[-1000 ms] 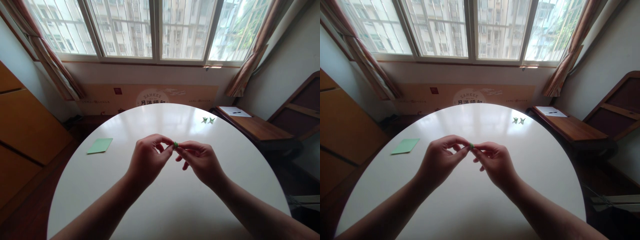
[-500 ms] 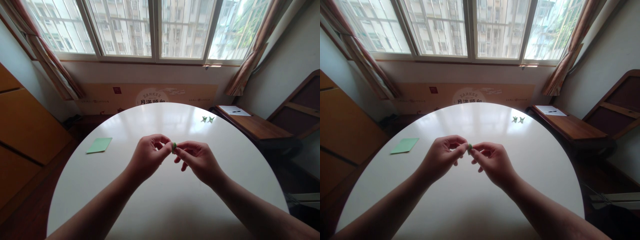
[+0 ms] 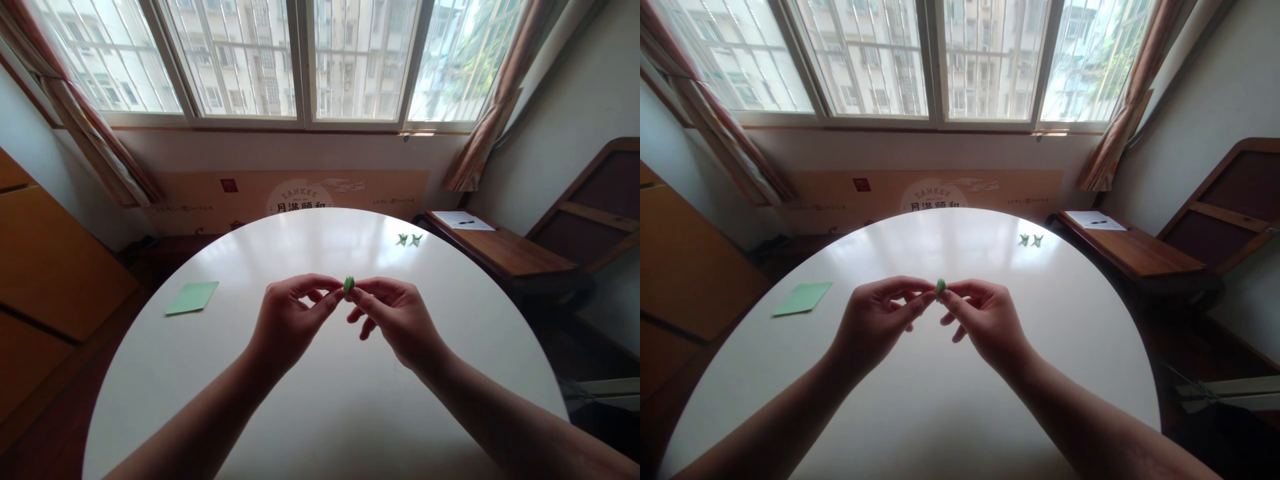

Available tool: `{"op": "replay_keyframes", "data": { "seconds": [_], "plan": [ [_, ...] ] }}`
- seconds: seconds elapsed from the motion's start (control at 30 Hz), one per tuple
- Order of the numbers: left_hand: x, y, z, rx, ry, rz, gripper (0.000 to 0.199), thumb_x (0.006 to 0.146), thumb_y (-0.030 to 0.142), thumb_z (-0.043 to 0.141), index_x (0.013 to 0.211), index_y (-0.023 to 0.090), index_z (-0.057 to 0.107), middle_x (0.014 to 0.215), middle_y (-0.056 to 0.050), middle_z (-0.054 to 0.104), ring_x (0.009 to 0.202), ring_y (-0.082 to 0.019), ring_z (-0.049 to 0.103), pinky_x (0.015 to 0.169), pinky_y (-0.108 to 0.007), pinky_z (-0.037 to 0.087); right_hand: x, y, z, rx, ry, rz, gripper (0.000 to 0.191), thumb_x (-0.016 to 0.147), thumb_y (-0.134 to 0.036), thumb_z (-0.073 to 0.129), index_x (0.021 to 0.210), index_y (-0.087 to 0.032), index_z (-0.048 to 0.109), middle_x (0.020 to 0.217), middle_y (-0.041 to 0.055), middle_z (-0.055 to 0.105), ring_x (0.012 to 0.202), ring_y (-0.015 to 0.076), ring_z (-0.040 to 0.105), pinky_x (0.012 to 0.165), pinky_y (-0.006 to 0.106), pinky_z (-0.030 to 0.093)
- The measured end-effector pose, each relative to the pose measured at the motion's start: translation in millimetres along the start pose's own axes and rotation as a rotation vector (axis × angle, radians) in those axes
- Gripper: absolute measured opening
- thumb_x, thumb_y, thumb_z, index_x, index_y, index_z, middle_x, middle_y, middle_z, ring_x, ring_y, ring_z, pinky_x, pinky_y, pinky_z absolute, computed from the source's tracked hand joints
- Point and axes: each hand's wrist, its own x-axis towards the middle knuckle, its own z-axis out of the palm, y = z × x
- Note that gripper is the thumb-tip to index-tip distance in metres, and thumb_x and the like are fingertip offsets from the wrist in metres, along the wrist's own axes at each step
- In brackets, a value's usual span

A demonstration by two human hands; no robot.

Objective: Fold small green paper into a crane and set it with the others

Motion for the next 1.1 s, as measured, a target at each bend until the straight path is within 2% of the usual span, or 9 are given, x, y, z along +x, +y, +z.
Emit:
{"op": "replay_keyframes", "data": {
  "seconds": [0.23,0.4,0.57,0.7,0.77,0.87,1.1],
  "plan": [
    [-2,2,1.4,-0.009,0.005,0.116,0.007,0.083,0.022,0.076,0.087,0.017,0.08,0.081,-0.005,0.075,0.063,-0.014,0.066,0.044,-0.019,0.051,-2,2,-1,0.042,0.001,0.013,0.024,0.077,-0.037,0.083,0.092,-0.018,0.078,0.08,0.0067,0.075,0.062,0.018,0.071,0.038,0.02,0.054],
    [-1,2,2.2,0.076,0.025,0.206,0.007,0.084,0.019,0.075,0.088,0.017,0.08,0.084,-0.005,0.077,0.063,-0.013,0.068,0.045,-0.018,0.05,-1,2,-1,0.039,-0.016,0.003,0.023,0.08,-0.036,0.081,0.092,-0.018,0.077,0.08,0.0063,0.075,0.063,0.0173,0.07,0.039,0.02,0.054],
    [-2,0,2.8,0.155,0.026,0.328,0.01,0.084,0.013,0.074,0.091,0.016,0.08,0.089,-0.005,0.079,0.068,-0.012,0.071,0.05,-0.016,0.051,-1,3,-2,0.019,-0.016,-0.012,0.021,0.081,-0.036,0.08,0.09,-0.018,0.075,0.078,0.005,0.073,0.063,0.0166,0.069,0.04,0.02,0.054],
    [-2,0,2.7,0.162,0.009,0.361,0.011,0.085,0.01,0.071,0.09,0.016,0.079,0.09,-0.005,0.079,0.072,-0.012,0.071,0.053,-0.016,0.052,-1,4,-2,0.008,-0.005,-0.022,0.019,0.081,-0.035,0.079,0.087,-0.018,0.075,0.07,0.002,0.07,0.061,0.016,0.068,0.04,0.019,0.054],
    [-2,0,3.4,0.159,0.013,0.322,0.011,0.084,0.013,0.072,0.091,0.016,0.079,0.091,-0.005,0.078,0.067,-0.012,0.069,0.051,-0.017,0.052,-1,4,-1,0.012,0.013,-0.026,0.019,0.08,-0.035,0.08,0.085,-0.018,0.075,0.065,0.0008,0.068,0.06,0.0157,0.067,0.039,0.019,0.053],
    [-4,0,6.2,0.155,0.018,0.165,0.013,0.082,0.021,0.076,0.093,0.016,0.079,0.086,-0.006,0.078,0.061,-0.012,0.065,0.046,-0.018,0.05,-2,4,0,0.029,0.046,-0.027,0.018,0.078,-0.033,0.082,0.084,-0.018,0.076,0.063,0.0007,0.068,0.058,0.0153,0.067,0.038,0.018,0.051],
    [-4,4,10.5,-0.038,-0.1,-0.178,0.018,0.082,0.035,0.077,0.085,0.017,0.081,0.062,-0.001,0.069,0.05,-0.012,0.056,0.04,-0.019,0.047,-1,5,-4,0.067,0.02,0.014,0.014,0.078,-0.03,0.082,0.084,-0.019,0.079,0.067,0.0032,0.072,0.062,0.0155,0.067,0.039,0.016,0.049]
  ]
}}
